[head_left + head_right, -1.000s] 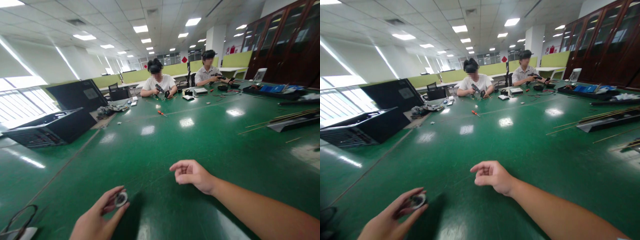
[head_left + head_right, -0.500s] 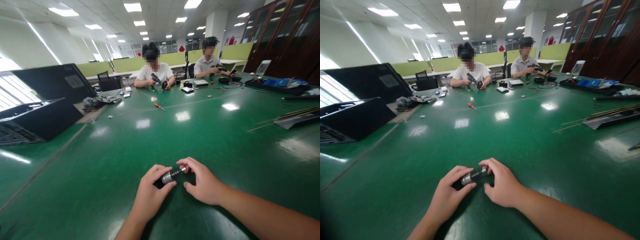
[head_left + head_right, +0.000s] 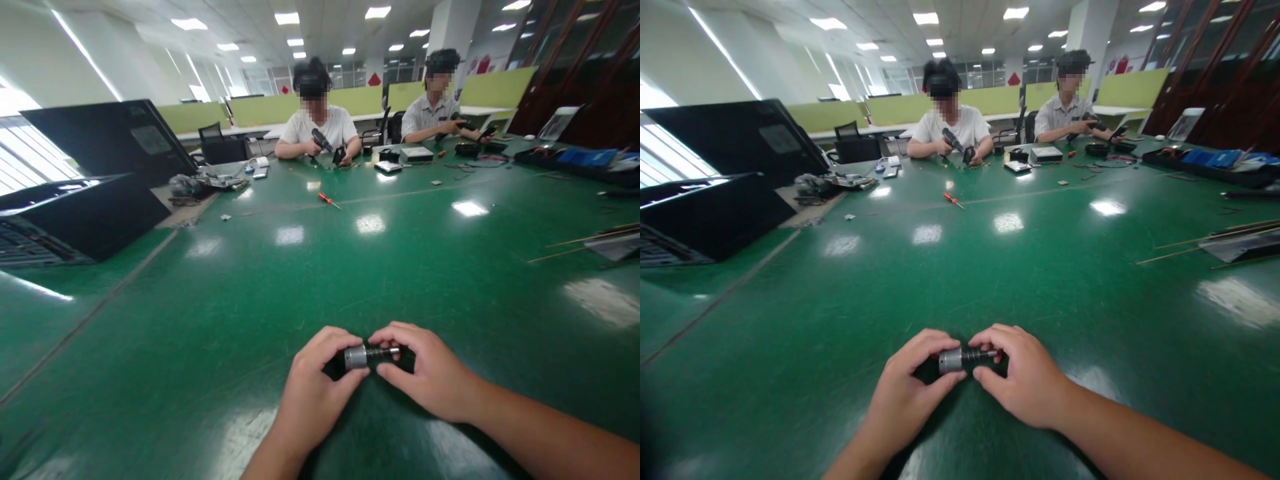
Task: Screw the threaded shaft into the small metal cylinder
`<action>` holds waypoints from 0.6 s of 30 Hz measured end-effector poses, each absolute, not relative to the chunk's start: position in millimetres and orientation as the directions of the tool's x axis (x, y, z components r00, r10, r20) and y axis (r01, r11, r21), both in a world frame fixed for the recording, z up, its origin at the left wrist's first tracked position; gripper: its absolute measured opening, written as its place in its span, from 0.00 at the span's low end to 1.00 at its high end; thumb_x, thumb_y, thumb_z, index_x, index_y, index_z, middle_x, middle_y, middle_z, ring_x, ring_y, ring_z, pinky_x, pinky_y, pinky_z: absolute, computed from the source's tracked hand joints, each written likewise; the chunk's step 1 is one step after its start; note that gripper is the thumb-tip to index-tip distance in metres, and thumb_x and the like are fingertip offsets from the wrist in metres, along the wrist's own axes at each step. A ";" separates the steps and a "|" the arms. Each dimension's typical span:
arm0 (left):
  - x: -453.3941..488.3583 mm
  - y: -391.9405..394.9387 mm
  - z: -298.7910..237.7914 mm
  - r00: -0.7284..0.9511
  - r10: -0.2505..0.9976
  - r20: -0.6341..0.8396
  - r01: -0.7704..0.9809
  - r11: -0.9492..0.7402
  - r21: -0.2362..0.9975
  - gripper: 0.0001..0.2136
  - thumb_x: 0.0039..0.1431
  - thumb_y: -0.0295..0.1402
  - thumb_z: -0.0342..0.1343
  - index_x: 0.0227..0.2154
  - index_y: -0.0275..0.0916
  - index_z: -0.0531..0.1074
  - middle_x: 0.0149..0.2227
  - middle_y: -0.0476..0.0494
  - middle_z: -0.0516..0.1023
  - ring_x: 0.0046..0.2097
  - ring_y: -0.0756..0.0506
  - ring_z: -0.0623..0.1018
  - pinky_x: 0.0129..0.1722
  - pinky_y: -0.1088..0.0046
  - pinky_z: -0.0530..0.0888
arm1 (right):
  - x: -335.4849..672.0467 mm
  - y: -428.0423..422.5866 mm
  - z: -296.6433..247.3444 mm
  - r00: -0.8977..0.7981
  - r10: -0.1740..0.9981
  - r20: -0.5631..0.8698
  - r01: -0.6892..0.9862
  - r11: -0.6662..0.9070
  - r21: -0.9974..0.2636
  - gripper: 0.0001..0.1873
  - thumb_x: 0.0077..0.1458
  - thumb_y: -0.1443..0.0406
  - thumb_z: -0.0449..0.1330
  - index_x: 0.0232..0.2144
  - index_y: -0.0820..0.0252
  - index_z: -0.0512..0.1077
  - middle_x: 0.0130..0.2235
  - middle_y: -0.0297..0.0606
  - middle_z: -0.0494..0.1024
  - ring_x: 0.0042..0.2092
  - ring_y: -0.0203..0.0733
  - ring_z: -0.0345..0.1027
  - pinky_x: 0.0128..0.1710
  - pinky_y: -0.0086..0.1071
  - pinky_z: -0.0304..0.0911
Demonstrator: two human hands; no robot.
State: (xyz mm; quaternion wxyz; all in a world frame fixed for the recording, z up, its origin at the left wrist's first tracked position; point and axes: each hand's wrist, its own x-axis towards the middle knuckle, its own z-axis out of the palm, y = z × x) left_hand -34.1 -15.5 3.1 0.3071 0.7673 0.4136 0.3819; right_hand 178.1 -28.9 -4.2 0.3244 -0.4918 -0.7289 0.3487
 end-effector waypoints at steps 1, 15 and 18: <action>-33.8 -15.9 3.3 0.377 0.862 0.339 0.395 -0.480 0.783 0.15 0.53 0.22 0.66 0.41 0.45 0.76 0.39 0.49 0.78 0.41 0.47 0.77 0.41 0.72 0.72 | 178.1 -28.9 -3.7 -0.306 0.942 0.135 0.488 0.277 -0.828 0.15 0.52 0.70 0.64 0.43 0.52 0.75 0.38 0.32 0.77 0.40 0.40 0.69 0.41 0.35 0.61; -31.5 -18.7 5.9 0.393 0.866 0.309 0.449 -0.474 0.757 0.13 0.54 0.24 0.65 0.41 0.44 0.76 0.39 0.46 0.78 0.41 0.45 0.77 0.41 0.69 0.73 | 177.7 -25.3 0.1 -0.327 0.930 0.169 0.451 0.310 -0.837 0.07 0.53 0.69 0.64 0.36 0.55 0.78 0.34 0.32 0.78 0.39 0.40 0.71 0.40 0.33 0.60; -31.0 -18.6 7.2 0.394 0.866 0.308 0.449 -0.474 0.757 0.12 0.53 0.24 0.65 0.41 0.43 0.76 0.39 0.46 0.78 0.41 0.45 0.77 0.41 0.69 0.73 | 177.6 -25.7 0.0 -0.327 0.930 0.170 0.457 0.313 -0.833 0.06 0.53 0.69 0.64 0.35 0.55 0.77 0.34 0.32 0.78 0.38 0.41 0.71 0.40 0.33 0.60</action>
